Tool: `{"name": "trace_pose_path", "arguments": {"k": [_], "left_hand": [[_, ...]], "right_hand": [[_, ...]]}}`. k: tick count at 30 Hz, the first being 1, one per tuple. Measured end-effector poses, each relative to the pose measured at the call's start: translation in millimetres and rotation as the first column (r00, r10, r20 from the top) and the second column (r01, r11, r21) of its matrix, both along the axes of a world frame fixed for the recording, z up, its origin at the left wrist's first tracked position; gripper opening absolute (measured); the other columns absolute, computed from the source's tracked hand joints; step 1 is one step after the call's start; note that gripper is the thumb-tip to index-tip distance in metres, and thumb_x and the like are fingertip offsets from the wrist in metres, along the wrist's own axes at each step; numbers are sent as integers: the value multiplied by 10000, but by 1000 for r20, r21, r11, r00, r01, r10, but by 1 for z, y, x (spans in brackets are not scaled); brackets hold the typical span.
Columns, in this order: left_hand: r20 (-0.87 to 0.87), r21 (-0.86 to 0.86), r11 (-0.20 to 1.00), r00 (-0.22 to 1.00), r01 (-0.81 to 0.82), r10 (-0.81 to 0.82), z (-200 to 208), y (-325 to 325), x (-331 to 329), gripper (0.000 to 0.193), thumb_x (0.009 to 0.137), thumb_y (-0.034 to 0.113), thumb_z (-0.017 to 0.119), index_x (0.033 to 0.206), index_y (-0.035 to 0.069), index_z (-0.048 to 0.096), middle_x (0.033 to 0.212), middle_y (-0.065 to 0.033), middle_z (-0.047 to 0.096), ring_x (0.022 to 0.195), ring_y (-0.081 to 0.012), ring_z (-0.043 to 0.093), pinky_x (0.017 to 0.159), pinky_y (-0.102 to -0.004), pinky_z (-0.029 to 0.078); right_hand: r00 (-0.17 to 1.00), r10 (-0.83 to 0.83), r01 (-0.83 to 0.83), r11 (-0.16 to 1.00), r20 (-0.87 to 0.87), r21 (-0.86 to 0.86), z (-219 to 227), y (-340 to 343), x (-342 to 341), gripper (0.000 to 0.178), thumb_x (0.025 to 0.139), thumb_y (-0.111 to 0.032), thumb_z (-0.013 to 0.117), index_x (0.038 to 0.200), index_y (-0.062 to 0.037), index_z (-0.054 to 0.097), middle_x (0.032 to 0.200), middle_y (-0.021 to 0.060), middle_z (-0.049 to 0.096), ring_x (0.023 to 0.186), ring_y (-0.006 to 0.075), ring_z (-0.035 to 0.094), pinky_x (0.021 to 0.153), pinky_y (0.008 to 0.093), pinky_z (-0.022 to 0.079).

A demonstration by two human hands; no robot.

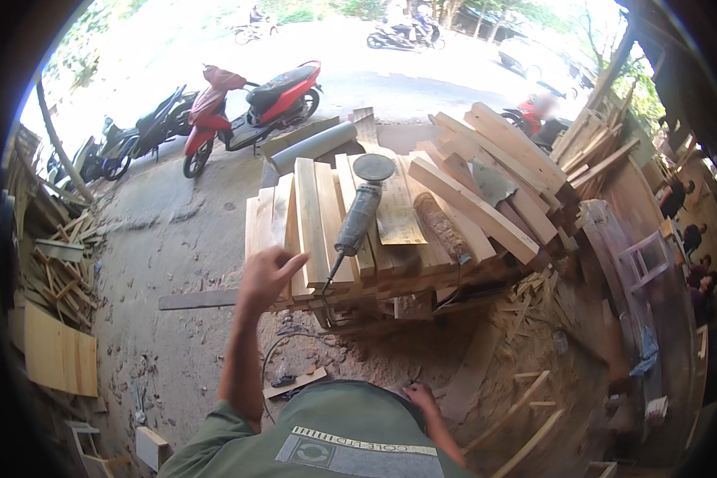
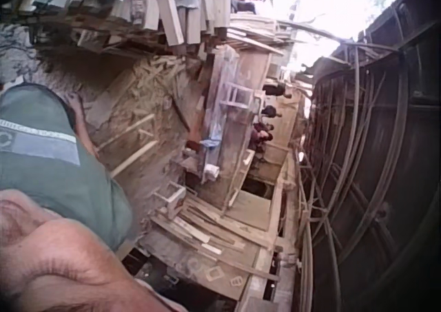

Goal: The person sands wooden planks and a wooden frame using a power sander and sheets of sandpaper.

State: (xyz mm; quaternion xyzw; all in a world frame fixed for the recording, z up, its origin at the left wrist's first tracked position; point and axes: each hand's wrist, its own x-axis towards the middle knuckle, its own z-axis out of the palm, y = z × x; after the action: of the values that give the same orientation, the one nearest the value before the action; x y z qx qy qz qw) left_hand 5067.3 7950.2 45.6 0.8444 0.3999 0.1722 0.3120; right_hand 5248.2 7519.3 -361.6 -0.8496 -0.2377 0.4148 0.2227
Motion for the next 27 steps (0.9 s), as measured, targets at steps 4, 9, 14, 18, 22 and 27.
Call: {"name": "trace_pose_path", "arguments": {"k": [4,9,14,18,22,27], "left_hand": [[-135,32,998,990,50,-45,-38,25,127,766,792,681,735,979,-61,690,983,-248,714,957,-377,701,839,-444,548],[-200,-68,993,974,95,-107,-85,46,186,841,734,646,800,1168,-58,649,1134,-229,711,1059,-347,704,928,-422,549],[87,-482,869,993,115,-83,-98,76,154,552,745,500,824,935,-7,713,885,-130,700,732,-172,682,635,-309,539],[397,-472,817,907,332,-140,-77,14,103,556,805,419,817,1035,-50,630,777,-75,651,621,-127,622,540,-301,498],[562,-619,615,822,489,-88,-55,-65,60,555,840,369,805,1166,-34,604,923,-65,657,753,-128,643,680,-285,541],[577,-638,461,779,617,-244,-53,-130,36,705,807,349,837,1309,-44,535,1097,-98,650,951,-154,643,834,-281,518]], "right_hand": [[995,72,-81,988,75,128,40,10,23,431,895,-395,703,1019,17,726,934,203,735,853,307,707,787,400,532],[987,-94,49,948,127,314,79,43,46,453,899,-350,744,1133,35,690,995,215,732,911,273,699,811,383,539],[998,-56,36,858,24,513,171,102,22,448,949,-262,728,1261,48,642,1159,176,719,1045,193,676,908,329,539],[987,-29,142,610,-157,779,240,136,11,420,985,-236,681,1282,54,620,1161,133,716,1068,184,667,911,299,516],[882,112,399,339,-457,852,296,171,-8,584,1006,-340,656,1432,20,482,1282,140,647,1179,215,630,1007,332,499],[638,323,699,140,-700,701,332,183,-28,674,991,-452,639,1440,-19,383,1296,220,623,1171,322,644,986,428,542]]}}
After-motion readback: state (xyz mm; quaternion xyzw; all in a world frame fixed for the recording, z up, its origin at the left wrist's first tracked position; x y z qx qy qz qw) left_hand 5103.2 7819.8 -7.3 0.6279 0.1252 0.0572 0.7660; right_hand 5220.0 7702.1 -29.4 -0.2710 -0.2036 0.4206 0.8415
